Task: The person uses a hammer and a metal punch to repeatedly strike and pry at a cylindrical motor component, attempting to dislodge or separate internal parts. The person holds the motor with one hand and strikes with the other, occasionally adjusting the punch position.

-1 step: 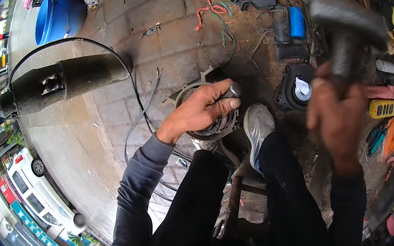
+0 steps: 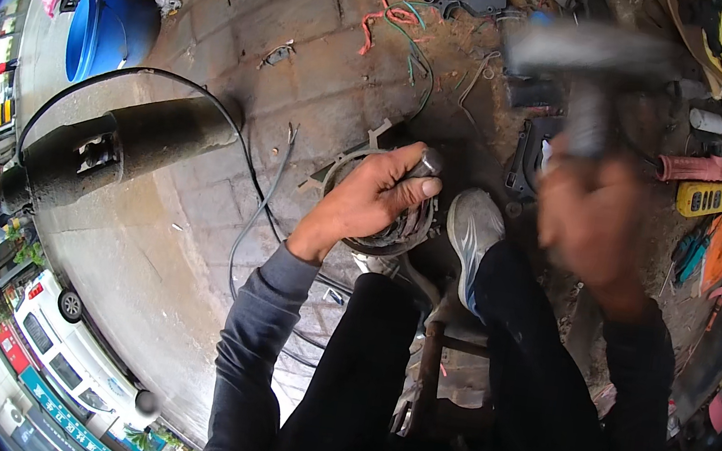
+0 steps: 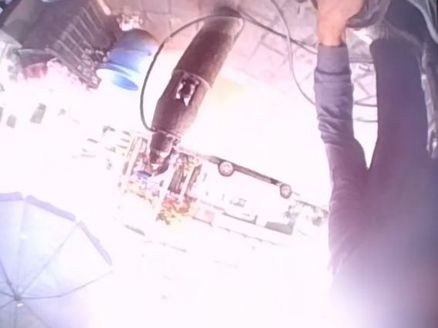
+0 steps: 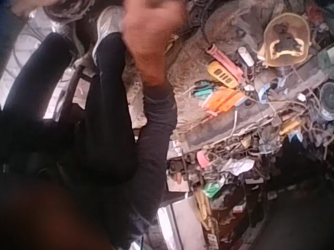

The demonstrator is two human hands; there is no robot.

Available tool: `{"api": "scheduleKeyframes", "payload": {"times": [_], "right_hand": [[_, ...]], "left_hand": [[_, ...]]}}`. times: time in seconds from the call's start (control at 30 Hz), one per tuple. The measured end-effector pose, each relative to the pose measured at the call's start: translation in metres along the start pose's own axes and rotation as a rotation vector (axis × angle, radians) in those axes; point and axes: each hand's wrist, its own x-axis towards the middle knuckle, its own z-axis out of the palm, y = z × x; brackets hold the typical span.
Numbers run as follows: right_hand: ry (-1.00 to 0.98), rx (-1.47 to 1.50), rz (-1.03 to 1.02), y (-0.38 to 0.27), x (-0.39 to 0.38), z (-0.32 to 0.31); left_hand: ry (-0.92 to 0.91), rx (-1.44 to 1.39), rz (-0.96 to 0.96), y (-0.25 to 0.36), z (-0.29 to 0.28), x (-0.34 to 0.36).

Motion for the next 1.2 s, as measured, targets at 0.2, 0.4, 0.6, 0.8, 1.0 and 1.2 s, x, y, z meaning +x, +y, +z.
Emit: {"api": "scheduleKeyframes", "payload": {"times": [0.2,0.4,0.6,0.8,1.0,1.2], "right_hand": [[-0.473,0.056,-0.067,0.032,0.01,-0.011],[0.097,0.382,-0.234,-0.023,0.001,-0.025],[-0.457,-0.248,-0.163,0.018,0.021,0.014],[-0.247,0.171,-0.162,-0.006,0.007,-0.033],[-0.202,-0.218,0.174,-0.002,0.016,0.02],[-0.43,0.043,-0.062,-0.001,0.011,-0.008]], "left_hand": [[0.029,-0.045,-0.039,0.001,0.004,0.0],[0.007,-0.054,-0.068,-0.004,-0.002,0.0],[0.063,-0.062,0.003,0.004,0.002,-0.004],[0.057,-0.112,-0.066,-0.003,-0.003,-0.004],[0.063,-0.136,-0.052,-0.003,0.0,-0.001],[0.099,-0.102,-0.059,-0.006,-0.002,-0.002]]}}
